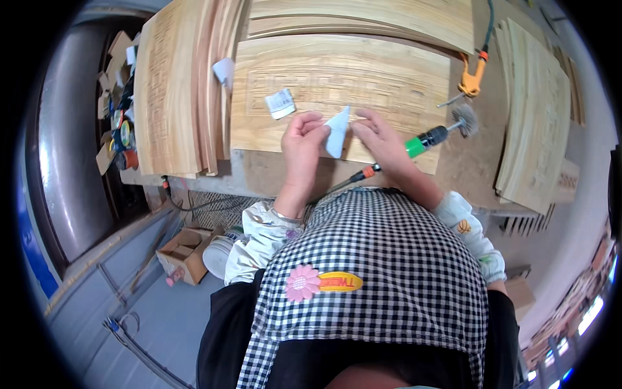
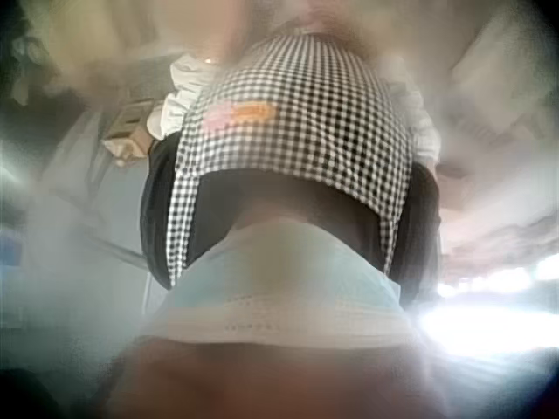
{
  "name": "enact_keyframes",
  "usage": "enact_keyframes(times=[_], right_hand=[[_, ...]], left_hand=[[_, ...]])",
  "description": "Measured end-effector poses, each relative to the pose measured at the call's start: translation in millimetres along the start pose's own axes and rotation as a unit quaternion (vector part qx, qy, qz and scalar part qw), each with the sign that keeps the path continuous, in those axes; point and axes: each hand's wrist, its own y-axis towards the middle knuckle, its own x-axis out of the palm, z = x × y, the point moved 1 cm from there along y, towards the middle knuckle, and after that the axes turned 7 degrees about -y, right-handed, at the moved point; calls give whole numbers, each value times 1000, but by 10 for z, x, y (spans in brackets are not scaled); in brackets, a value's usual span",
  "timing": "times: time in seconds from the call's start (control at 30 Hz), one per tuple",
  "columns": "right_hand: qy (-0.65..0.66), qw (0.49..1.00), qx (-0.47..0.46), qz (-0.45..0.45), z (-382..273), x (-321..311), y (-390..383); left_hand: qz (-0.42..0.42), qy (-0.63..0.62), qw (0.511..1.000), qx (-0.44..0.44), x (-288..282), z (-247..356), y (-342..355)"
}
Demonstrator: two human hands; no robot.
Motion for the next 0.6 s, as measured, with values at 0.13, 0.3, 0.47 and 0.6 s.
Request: enact_keyframes(times=[0.13, 0.3, 0.47, 0.6], right_hand=[[99, 988, 97, 73, -9, -183, -72], [181, 973, 126, 61, 133, -527, -206], [295, 952, 74, -30, 102, -617, -319], [184, 978, 96, -17, 32, -562, -292]], left_hand=[[-140, -1, 990, 2, 472, -158, -223], [-195, 75, 976, 52, 458, -355, -268], [-218, 302, 896, 242, 516, -368, -254], [-185, 320, 921, 122, 550, -393, -336]])
